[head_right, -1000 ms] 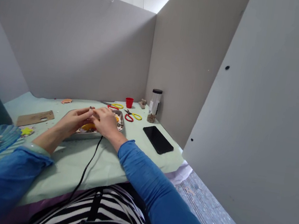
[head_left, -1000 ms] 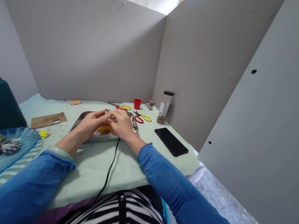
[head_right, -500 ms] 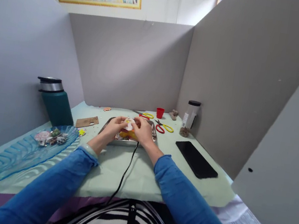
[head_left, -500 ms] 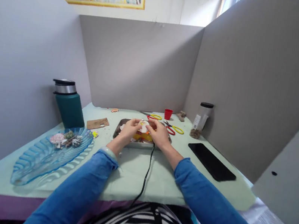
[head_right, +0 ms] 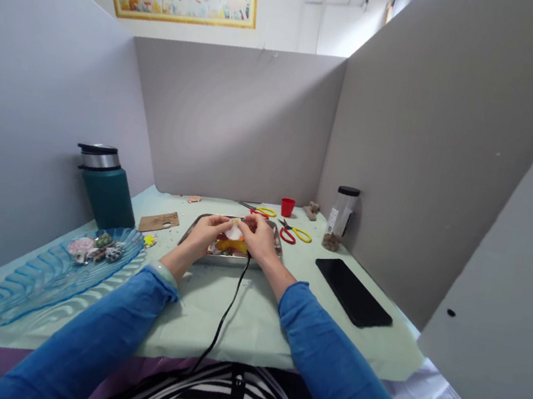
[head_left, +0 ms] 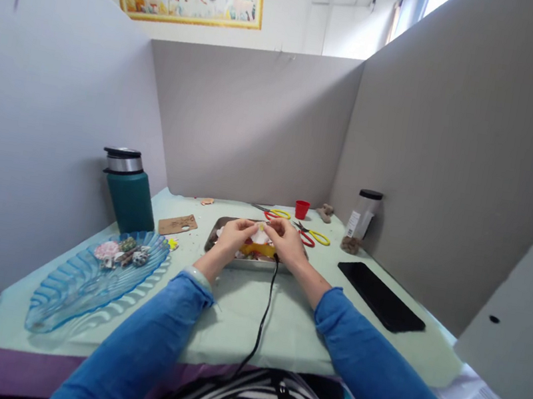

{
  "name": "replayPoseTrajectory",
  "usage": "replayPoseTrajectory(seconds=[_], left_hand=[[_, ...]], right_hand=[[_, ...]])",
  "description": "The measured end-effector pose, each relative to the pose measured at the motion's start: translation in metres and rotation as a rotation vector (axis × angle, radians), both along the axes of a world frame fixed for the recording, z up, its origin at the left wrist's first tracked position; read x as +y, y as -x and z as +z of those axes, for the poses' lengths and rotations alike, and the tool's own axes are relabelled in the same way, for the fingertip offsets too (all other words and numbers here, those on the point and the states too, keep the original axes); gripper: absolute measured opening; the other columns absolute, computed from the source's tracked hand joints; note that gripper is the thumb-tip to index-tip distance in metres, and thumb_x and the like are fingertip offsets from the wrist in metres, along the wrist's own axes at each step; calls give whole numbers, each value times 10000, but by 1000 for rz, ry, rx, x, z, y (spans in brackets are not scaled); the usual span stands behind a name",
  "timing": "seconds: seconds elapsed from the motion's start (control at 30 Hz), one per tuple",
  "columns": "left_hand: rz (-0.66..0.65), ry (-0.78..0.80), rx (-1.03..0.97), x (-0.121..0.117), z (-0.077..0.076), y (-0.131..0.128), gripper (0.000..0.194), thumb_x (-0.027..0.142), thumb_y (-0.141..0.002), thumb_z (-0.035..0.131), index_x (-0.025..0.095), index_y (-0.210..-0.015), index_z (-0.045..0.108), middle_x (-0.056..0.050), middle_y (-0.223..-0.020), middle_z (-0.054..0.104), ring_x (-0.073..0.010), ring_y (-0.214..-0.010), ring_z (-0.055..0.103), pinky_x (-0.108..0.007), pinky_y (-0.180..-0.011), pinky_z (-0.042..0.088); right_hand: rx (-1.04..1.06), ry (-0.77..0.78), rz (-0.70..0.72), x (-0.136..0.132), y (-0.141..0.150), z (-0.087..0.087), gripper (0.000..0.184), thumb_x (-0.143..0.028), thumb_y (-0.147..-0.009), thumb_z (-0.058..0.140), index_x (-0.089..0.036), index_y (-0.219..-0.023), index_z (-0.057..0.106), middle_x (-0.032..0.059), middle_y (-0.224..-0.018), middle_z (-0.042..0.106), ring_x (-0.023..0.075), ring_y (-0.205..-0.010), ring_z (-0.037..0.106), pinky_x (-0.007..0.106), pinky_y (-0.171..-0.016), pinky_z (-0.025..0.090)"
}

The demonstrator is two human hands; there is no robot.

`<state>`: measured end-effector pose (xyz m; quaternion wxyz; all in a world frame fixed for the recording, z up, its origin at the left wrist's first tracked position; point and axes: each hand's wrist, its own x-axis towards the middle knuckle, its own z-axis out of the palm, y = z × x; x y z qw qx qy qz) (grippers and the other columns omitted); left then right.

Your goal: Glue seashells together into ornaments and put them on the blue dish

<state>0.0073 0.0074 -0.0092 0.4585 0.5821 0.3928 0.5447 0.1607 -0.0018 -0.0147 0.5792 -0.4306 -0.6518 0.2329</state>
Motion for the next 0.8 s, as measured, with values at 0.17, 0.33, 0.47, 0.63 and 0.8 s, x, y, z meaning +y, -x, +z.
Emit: replayPoseTrajectory(seconds=[0.17,0.33,0.47,0.63,0.8], left_hand=[[-29,-39,19,-3,1,-2,412,459,-570,781,115,-744,636,-36,-670,627,-121,-589,546,-239,-562,425],[-84,-38,2,-7,4,-3,447,445,-555,798,110,-815,656,-48,-719,656,-130,-625,568,-247,-603,438],[-57,-28,38,-8,4,-3,439,442,-564,789,95,-816,694,-67,-726,672,-136,-623,570,-254,-605,440],[-20,-42,62,-5,2,-2,405,439,-573,779,100,-784,711,-66,-694,676,-140,-599,572,-257,-589,436],[3,-41,57,-3,1,-2,383,417,-563,784,110,-782,717,-62,-701,685,-143,-601,579,-261,-596,448]], right_hand=[[51,-34,-18,1,-1,-1,223,-376,-761,557,-171,-821,619,25,-750,646,163,-696,590,284,-668,449],[30,-5,18,-2,-1,1,168,-333,-736,563,-174,-746,617,12,-694,623,154,-644,558,271,-623,420],[-13,7,18,-4,-1,3,153,-319,-733,557,-176,-724,611,12,-681,616,153,-633,549,272,-615,411],[-60,3,0,-3,-2,2,172,-332,-744,547,-174,-734,616,22,-708,628,169,-677,567,288,-647,416],[-80,0,-5,-3,-1,2,175,-332,-753,540,-176,-741,618,21,-707,628,168,-674,564,287,-649,413]])
